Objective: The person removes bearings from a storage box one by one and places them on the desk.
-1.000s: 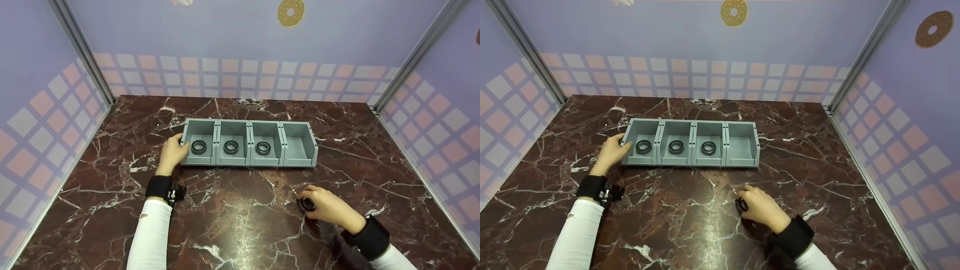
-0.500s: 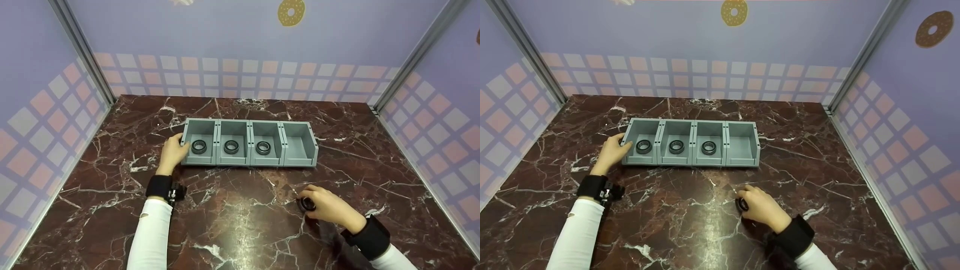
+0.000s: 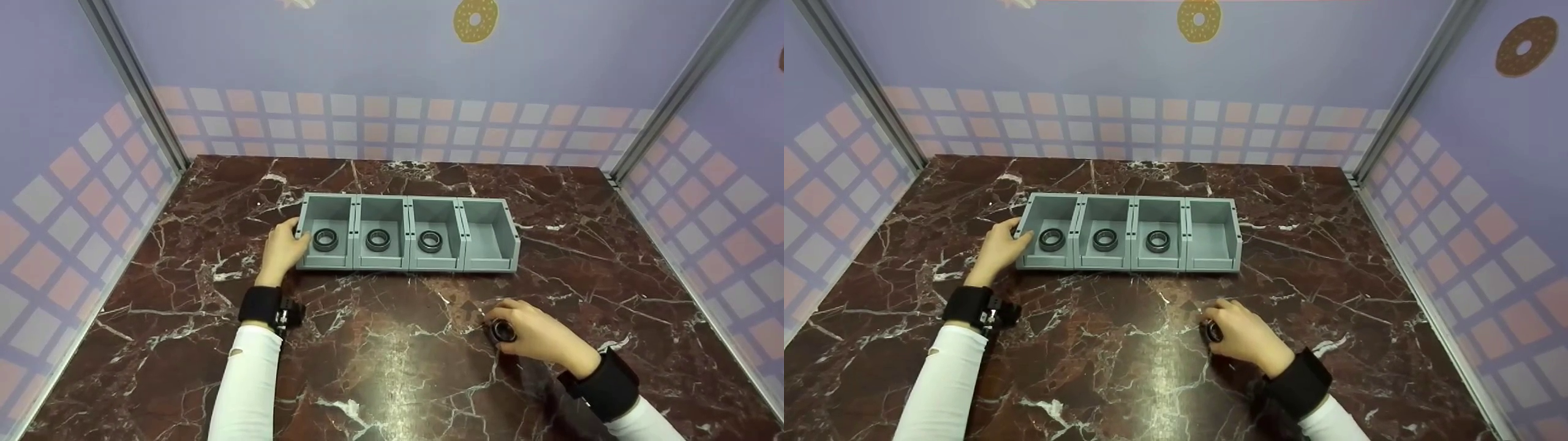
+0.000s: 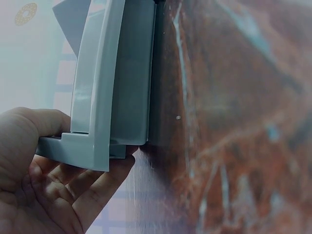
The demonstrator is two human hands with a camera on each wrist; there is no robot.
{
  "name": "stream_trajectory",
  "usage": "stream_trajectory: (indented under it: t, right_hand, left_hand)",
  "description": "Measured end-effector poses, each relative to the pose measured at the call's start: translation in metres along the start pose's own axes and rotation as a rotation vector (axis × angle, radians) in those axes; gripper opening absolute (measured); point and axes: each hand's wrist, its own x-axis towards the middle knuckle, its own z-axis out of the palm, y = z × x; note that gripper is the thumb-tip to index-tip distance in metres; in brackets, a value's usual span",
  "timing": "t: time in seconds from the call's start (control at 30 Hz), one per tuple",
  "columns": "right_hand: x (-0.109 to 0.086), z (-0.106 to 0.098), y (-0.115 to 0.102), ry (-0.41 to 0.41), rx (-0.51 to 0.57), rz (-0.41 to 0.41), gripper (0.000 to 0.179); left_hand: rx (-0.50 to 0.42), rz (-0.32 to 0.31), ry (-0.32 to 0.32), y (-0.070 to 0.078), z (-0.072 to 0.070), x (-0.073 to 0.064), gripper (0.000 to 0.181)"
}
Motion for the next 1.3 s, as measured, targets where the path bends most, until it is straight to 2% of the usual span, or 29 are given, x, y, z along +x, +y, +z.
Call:
stream_trajectory:
  t: [0.37,0.63,0.93,1.1,1.3]
  right_hand:
    - [0.007,-0.011,-0.002,0.006,0.007,-0.009,0.041]
    - [0.022,-0.019,-0.003,0.044,-0.002,-0.067,0.041]
    - [0.035,-0.031,-0.007,0.057,-0.005,-0.08,0.039]
    - [0.045,-0.038,-0.008,0.083,-0.032,-0.091,0.042]
    - [0.057,-0.047,-0.01,0.084,-0.045,-0.083,0.043]
  left_hand:
    - [-0.001,0.004,-0.002,-0.001,0.0,0.0,0.049]
    - [-0.004,-0.006,-0.011,-0.002,0.0,0.0,0.051]
    - [0.0,-0.019,-0.011,-0.002,0.0,0.0,0.05]
    - [0.002,-0.003,-0.004,-0.001,0.0,0.0,0.05]
    - [-0.003,0.004,-0.032,-0.003,-0.001,0.0,0.053]
